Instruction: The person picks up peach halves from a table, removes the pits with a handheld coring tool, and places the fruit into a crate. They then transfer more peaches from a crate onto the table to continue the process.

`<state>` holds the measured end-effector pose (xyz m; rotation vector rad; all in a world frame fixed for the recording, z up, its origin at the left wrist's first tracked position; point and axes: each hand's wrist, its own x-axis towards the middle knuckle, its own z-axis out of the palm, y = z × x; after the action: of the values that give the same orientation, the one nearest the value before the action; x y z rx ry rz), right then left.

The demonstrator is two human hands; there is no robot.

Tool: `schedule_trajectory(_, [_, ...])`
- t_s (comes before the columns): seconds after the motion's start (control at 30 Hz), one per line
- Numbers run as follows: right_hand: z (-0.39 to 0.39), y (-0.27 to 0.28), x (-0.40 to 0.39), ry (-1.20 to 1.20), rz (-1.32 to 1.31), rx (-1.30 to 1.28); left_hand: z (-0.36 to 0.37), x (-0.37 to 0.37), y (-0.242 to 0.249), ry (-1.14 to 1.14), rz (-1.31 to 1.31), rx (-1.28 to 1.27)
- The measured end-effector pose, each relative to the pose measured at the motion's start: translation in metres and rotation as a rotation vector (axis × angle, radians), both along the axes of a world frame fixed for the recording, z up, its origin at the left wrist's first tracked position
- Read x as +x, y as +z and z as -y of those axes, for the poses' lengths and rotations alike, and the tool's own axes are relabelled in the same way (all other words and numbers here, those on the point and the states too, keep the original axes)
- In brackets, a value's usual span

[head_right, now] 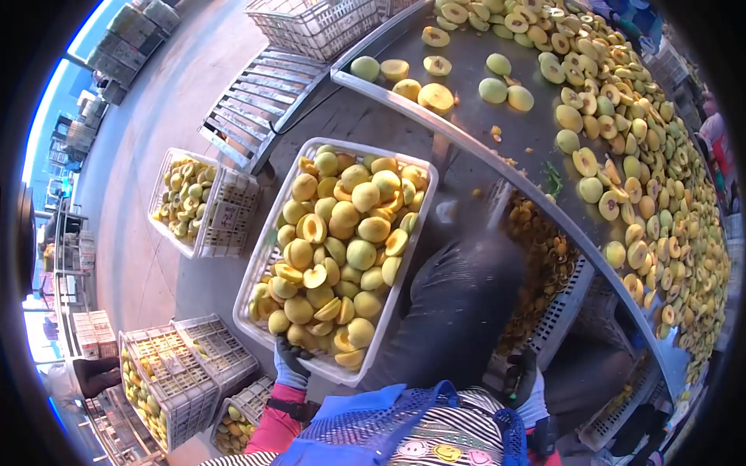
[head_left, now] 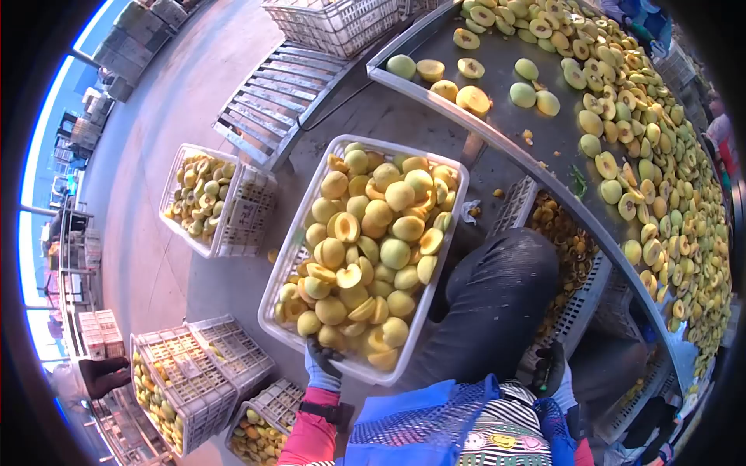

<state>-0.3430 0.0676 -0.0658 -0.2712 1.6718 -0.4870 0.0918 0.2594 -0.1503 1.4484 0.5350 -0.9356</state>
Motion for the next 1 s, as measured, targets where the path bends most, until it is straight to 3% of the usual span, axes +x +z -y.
schedule_trajectory(0.03, [0.006,-0.002,0.001,0.063,-0.019,-0.021,0.009,0.000,0.007,-0.088,0.132,0.058])
schedule_trajectory(0.1, [0.013,-0.006,0.010,0.188,0.032,-0.095,-0.014,0.020,-0.056,0.059,-0.047,0.159])
schedule_trajectory(0.13, [0.018,-0.008,0.017,0.324,0.065,-0.169,-0.011,0.031,-0.073,0.137,-0.069,0.352])
schedule_trajectory(0.17, [0.025,-0.007,0.017,0.467,0.084,-0.246,-0.021,0.029,-0.086,0.136,-0.063,0.344])
schedule_trajectory(0.23, [0.029,-0.021,0.009,0.355,0.049,-0.161,-0.015,0.039,-0.081,0.153,-0.140,0.099])
schedule_trajectory(0.3, [0.006,-0.005,-0.007,0.475,-0.059,-0.324,-0.004,0.024,-0.018,0.010,-0.237,-0.082])
schedule_trajectory(0.33, [0.012,0.003,0.000,0.175,0.040,-0.056,-0.016,0.030,-0.054,-0.032,0.002,0.008])
schedule_trajectory(0.37, [0.012,0.010,0.008,0.159,0.037,-0.065,-0.028,0.034,-0.086,-0.074,0.241,0.100])
schedule_trajectory(0.4, [0.011,0.019,0.014,0.157,-0.023,-0.055,-0.011,0.025,-0.078,0.118,0.184,0.097])
schedule_trajectory(0.43, [0.016,0.022,0.017,0.163,-0.071,-0.055,-0.001,0.025,-0.080,0.121,0.190,0.082])
schedule_trajectory(0.47, [0.012,0.009,0.008,0.467,-0.079,-0.290,0.001,0.029,-0.081,0.198,0.007,0.150])
schedule_trajectory(0.5, [0.014,0.006,0.002,0.467,-0.072,-0.295,0.002,0.027,-0.081,0.276,-0.185,0.218])
schedule_trajectory(0.57, [0.023,-0.003,0.010,0.297,0.115,-0.183,0.020,0.033,-0.046,0.144,-0.127,0.244])
schedule_trajectory(0.63, [0.014,0.019,0.007,0.378,0.056,-0.222,0.013,0.024,-0.030,0.201,-0.278,-0.020])
schedule_trajectory(0.67, [0.014,0.028,0.010,0.371,0.010,-0.170,0.020,0.024,-0.023,0.273,-0.315,-0.018])
schedule_trajectory(0.7, [0.016,0.030,0.015,0.353,-0.027,-0.136,0.021,0.031,-0.036,0.262,-0.314,-0.025])
schedule_trajectory(0.77, [0.014,0.023,0.011,0.355,-0.040,-0.150,0.013,0.032,-0.082,0.137,0.099,0.116])
schedule_trajectory(0.83, [0.014,0.012,0.016,0.265,0.026,-0.139,0.021,0.027,-0.077,0.227,-0.132,0.150])
schedule_trajectory(0.87, [0.017,0.013,0.015,0.403,-0.028,-0.218,0.014,0.024,-0.080,0.102,-0.141,0.107])
schedule_trajectory(0.93, [0.018,-0.005,0.008,0.351,0.011,-0.177,0.023,0.039,-0.068,-0.037,-0.131,0.066])
schedule_trajectory(1.0, [0.006,0.004,0.000,0.223,0.052,-0.065,0.040,0.016,-0.027,0.180,-0.166,0.147])
